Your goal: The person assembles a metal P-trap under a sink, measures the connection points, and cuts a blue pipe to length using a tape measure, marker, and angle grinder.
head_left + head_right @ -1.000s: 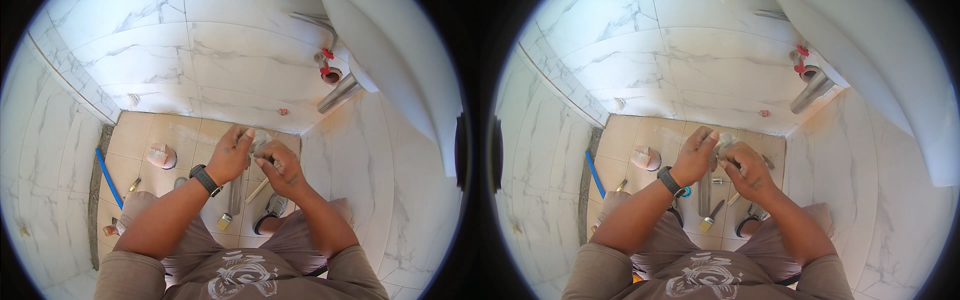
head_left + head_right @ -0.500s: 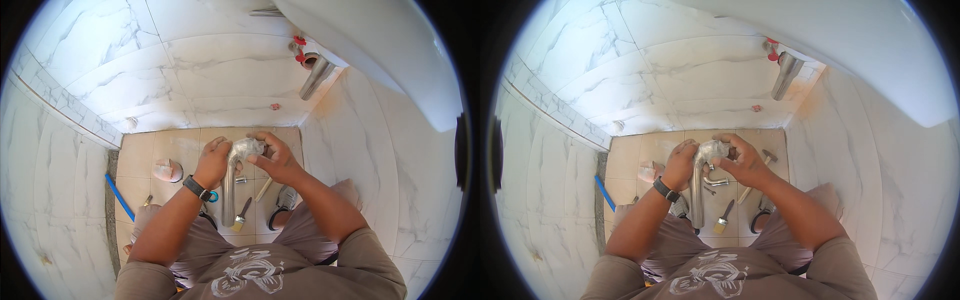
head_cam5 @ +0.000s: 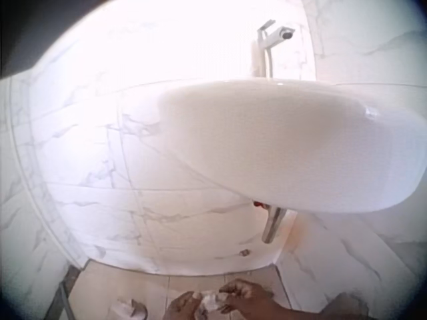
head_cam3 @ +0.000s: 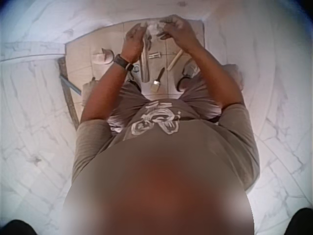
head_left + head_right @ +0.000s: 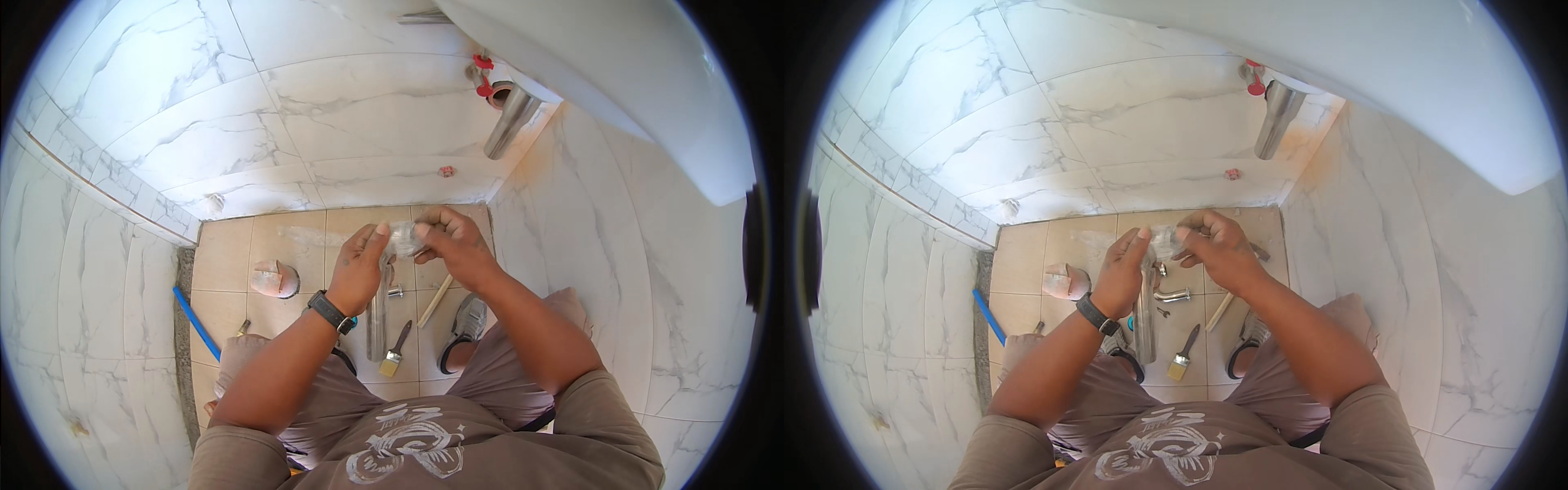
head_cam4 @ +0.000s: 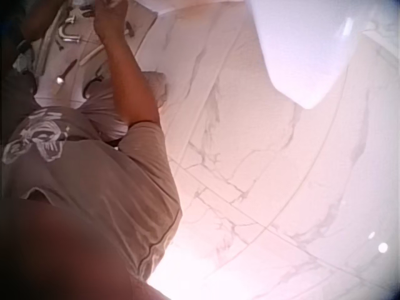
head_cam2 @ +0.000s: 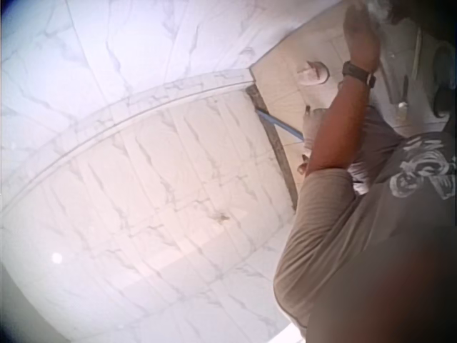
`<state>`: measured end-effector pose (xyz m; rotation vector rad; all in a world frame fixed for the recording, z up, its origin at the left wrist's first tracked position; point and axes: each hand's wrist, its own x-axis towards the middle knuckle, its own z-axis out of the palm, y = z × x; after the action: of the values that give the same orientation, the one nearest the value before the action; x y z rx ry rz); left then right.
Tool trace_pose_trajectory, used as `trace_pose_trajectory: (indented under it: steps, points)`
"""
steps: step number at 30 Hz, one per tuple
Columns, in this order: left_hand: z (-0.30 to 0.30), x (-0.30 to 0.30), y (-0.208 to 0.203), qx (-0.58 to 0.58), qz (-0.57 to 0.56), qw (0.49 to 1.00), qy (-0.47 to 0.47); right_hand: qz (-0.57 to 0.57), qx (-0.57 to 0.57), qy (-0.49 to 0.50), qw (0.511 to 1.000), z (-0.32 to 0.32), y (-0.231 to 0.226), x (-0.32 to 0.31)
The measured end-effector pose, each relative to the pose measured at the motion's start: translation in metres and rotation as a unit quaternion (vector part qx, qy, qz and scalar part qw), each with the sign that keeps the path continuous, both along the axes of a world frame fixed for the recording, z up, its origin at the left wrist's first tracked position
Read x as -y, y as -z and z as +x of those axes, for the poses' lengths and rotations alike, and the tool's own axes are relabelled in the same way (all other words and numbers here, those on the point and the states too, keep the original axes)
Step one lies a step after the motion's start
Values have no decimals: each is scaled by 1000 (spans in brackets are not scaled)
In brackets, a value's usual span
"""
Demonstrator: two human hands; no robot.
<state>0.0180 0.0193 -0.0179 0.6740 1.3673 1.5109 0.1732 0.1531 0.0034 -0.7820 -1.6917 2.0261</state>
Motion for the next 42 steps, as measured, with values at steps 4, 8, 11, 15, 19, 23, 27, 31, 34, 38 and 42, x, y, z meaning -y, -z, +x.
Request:
trace_pose_trajectory:
  steps: [4, 8, 11, 15, 19, 23, 27, 31, 34, 38, 42]
  points:
    - [-3, 1, 1, -12, -8, 1000, -23, 85, 19, -66, 994, 5, -5, -5]
    - [-4, 4, -1, -57, -11, 998, -33, 118, 44, -45, 991, 8, -5, -11]
    - [-5, 2, -1, -139, -12, 990, -18, 140, -2, 19, 990, 6, 3, -14]
    - [-1, 0, 2, -126, 25, 991, -27, 98, 121, -2, 988, 3, 13, -21]
    - [-6, 2, 0, -3, -11, 1000, -20, 92, 119, -58, 987, 2, 17, -11]
    - [-10, 4, -2, 36, -23, 998, -40, 76, 30, -25, 996, -2, 10, -4]
    - [-5, 5, -3, 13, -35, 999, -23, 56, -10, -94, 994, -2, 4, 7]
    - [1, 5, -5, 56, -19, 998, 20, 116, -5, -35, 993, -2, 2, 13]
    - [5, 5, -7, 106, 5, 993, 51, 176, -5, 45, 983, -3, 2, 7]
    - [8, 8, -12, -19, -27, 993, 113, 218, -52, 110, 968, -3, 7, 0]
    - [12, 10, -17, 72, -62, 988, 126, 169, -13, 78, 982, 0, 15, 7]
